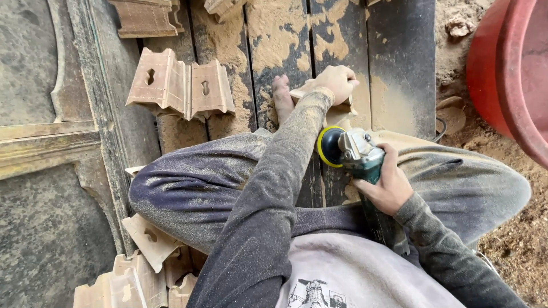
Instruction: Sanding small decorative wooden blocks using a handheld angle grinder with a sanding disc attachment.
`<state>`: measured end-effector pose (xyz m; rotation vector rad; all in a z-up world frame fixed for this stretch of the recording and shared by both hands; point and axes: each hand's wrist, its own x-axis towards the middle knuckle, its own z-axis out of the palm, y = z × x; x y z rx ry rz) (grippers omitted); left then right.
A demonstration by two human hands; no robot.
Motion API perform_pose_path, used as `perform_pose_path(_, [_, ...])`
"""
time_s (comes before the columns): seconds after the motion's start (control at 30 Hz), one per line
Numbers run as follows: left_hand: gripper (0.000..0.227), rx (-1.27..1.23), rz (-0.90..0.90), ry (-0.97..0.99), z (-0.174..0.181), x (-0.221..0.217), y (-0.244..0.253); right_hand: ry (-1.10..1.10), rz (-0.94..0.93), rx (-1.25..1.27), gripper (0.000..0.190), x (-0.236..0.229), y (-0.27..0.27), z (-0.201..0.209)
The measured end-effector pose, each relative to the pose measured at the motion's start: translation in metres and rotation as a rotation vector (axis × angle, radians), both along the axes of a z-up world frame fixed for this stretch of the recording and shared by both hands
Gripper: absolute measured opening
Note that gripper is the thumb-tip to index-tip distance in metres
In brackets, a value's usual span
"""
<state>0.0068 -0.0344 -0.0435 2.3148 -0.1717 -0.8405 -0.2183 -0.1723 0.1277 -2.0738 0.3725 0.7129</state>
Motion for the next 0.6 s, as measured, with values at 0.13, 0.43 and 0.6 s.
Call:
perform_pose_path(0.13, [0.023, -0.020, -0.001, 0.011, 0.003, -0.005, -0.001, -0.012, 0.041, -0.073, 0.087, -0.011, -0.002, -0.007])
perform_pose_path(0.43, [0.021, 0.021, -0.026, 0.023, -0.001, -0.002, 0.000, -0.040, 0.092, -0.119, 0.089, -0.014, 0.000, -0.014])
perform_pose_path(0.6, [0.020, 0.012, -0.027, 0.023, -0.002, -0.005, -0.003, -0.062, 0.059, -0.089, 0.087, -0.018, -0.004, -0.020])
